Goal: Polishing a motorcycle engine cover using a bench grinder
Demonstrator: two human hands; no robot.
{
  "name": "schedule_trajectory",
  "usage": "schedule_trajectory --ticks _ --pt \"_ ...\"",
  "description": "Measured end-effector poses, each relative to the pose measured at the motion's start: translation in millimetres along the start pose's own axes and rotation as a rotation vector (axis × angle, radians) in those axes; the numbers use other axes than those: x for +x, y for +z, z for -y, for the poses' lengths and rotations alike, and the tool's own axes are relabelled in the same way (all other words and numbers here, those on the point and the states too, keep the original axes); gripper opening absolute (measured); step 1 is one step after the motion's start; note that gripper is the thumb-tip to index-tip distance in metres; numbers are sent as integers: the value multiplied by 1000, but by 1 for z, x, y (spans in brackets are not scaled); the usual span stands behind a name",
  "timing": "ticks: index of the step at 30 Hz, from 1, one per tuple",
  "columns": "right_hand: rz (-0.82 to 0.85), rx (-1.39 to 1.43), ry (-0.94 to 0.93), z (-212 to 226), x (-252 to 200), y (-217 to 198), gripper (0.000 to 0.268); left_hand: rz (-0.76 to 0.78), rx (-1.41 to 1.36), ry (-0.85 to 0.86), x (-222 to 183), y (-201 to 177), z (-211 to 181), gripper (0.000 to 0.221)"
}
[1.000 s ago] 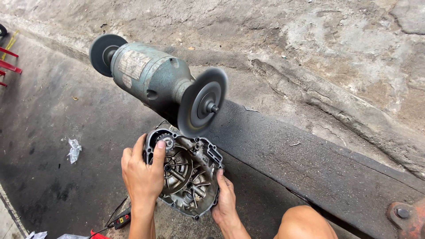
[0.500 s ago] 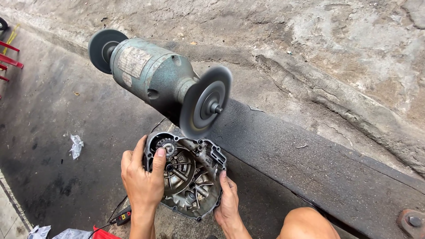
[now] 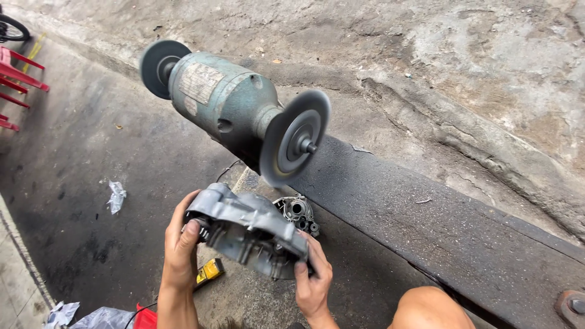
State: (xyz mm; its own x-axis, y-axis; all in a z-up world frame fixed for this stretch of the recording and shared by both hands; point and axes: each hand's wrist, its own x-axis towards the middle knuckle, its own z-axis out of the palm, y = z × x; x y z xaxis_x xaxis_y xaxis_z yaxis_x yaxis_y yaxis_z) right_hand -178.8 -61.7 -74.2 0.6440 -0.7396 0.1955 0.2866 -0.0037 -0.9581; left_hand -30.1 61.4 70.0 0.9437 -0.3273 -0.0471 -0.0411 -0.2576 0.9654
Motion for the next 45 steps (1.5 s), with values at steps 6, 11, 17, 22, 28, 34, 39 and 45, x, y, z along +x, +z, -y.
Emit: schedule_trajectory --ticks 6,11,17,22,28,34,39,45 --pt "-70 -147 -154 1 -20 10 52 56 -449 2 9 -9 24 85" --pt "-77 -140 -164 -2 -23 9 50 112 -555 28 12 -8 25 91" --pt "-153 -106 -75 -11 -23 12 47 103 -338 60 25 13 29 111" --pt "-223 -71 96 -14 -21 10 52 -21 103 134 36 34 43 83" --pt "-224 -182 -99 -24 -28 14 49 -53 -182 197 47 42 56 76" --pt "-259 -166 47 -8 -13 6 51 -87 30 219 53 57 51 65" --pt "-221 -155 107 11 3 -5 54 -109 -49 233 57 63 52 58" --pt "-203 -157 179 16 6 -8 58 -138 -35 185 55 66 45 56"
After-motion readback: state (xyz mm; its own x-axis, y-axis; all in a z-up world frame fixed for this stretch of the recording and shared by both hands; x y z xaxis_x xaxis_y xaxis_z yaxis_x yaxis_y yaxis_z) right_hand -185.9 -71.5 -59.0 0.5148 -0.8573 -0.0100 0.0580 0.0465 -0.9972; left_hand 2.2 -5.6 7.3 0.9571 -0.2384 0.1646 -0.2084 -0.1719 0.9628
